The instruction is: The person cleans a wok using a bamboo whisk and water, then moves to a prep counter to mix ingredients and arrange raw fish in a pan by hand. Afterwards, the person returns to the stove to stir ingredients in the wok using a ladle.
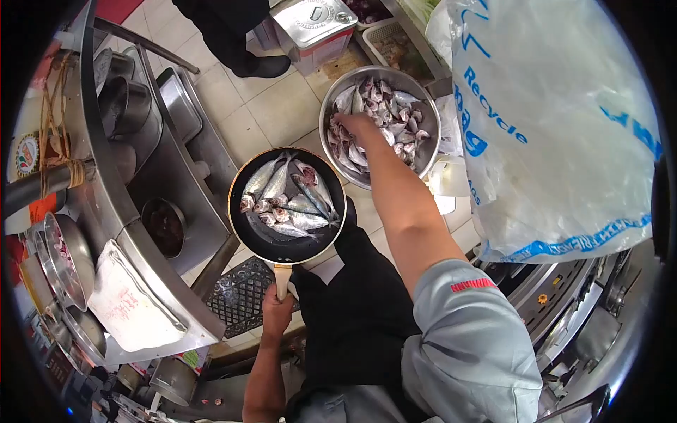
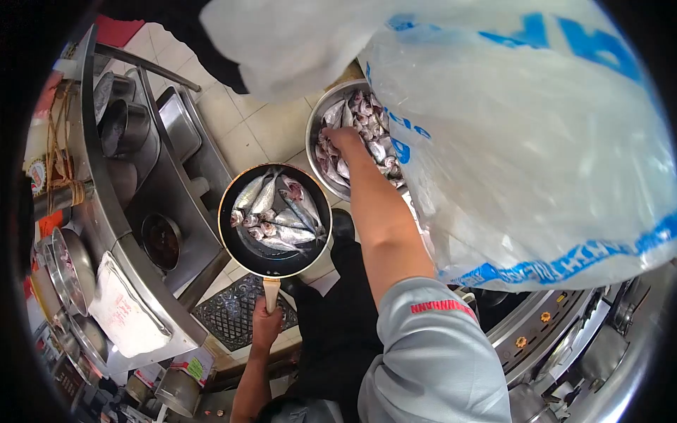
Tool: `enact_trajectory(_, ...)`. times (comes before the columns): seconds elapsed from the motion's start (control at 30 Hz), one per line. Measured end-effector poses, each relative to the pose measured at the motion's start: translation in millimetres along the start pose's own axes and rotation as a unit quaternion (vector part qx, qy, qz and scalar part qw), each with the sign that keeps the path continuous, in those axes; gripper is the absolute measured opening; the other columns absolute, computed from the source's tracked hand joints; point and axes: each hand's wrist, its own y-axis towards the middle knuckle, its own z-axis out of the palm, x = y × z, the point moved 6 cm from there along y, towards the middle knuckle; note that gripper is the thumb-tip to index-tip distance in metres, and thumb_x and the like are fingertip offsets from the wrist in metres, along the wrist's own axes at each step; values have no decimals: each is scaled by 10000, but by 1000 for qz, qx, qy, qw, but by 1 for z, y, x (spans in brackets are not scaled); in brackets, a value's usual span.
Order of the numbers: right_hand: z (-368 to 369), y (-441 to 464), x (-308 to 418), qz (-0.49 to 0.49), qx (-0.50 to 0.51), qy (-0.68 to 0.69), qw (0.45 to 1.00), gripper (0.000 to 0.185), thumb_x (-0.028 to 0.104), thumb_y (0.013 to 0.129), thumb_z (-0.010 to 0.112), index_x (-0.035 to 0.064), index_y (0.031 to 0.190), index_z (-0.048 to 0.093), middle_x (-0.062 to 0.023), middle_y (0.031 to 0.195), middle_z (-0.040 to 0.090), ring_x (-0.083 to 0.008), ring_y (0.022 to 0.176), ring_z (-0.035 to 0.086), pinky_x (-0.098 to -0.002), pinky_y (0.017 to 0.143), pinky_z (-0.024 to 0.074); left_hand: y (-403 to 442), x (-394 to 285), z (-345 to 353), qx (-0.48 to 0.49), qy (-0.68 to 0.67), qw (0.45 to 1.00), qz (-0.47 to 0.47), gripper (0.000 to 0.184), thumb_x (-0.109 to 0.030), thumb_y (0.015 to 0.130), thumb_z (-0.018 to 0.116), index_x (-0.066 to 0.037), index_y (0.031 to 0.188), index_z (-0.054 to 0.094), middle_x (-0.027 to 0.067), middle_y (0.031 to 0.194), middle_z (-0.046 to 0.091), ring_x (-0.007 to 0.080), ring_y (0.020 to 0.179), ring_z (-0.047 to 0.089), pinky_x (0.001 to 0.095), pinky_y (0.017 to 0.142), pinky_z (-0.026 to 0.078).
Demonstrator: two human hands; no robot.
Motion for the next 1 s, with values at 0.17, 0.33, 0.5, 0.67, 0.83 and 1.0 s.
enact_trajectory(0.17, 12, 4, 13, -83, 43, -198, 976, 595, 453, 848, 794, -74, 1118, 737, -260, 1109, 740, -328, 1048, 729, -448, 872, 577, 2, 2, 1, -2, -15, 1000, -2, 102, -50, 904, 618, -69, 991, 567, 6, 682, 558, 82, 507, 509, 278, 435, 423)
enact_trajectory(0.33, -25, -18, 26, -182, -4, -283, 942, 587, 450, 820, 736, -68, 1094, 738, -289, 1107, 727, -413, 1073, 704, -470, 930, 544, 0, -4, -11, -26, 47, 998, 13, 103, -59, 896, 626, -67, 988, 578, 11, 673, 560, 90, 507, 523, 290, 445, 432)
enact_trajectory(0.5, -49, -17, 18, -203, -52, -225, 952, 610, 451, 820, 673, -82, 1113, 716, -326, 1127, 705, -446, 1127, 673, -474, 990, 504, 12, 5, -8, 0, 16, 1000, -5, 105, -77, 901, 616, -84, 1000, 581, 11, 660, 551, 89, 504, 524, 292, 439, 429)
enact_trajectory(0.67, -76, -64, 41, -166, -49, -161, 972, 622, 448, 836, 679, -110, 1111, 701, -312, 1129, 715, -443, 1096, 687, -465, 970, 510, 15, 5, -4, 2, 20, 1000, -3, 115, -67, 901, 605, -83, 1011, 578, 5, 647, 540, 88, 501, 520, 295, 428, 422)
enact_trajectory(0.83, -34, -215, 70, -283, 173, 97, 938, 315, 120, 905, 659, 46, 1204, 727, -136, 1056, 755, -179, 983, 694, -351, 887, 536, 12, 0, 0, 1, -16, 1000, -24, 129, -61, 907, 607, -77, 1031, 574, 3, 666, 551, 93, 498, 519, 285, 435, 413)
enact_trajectory(1.0, 33, -306, 38, -496, 256, -181, 809, 419, 43, 883, 673, 171, 1279, 716, -103, 1188, 685, -280, 1109, 664, -354, 953, 531, 9, -7, 4, 18, -32, 999, 5, 98, -23, 916, 584, -81, 986, 547, 3, 666, 557, 80, 506, 521, 272, 426, 399)
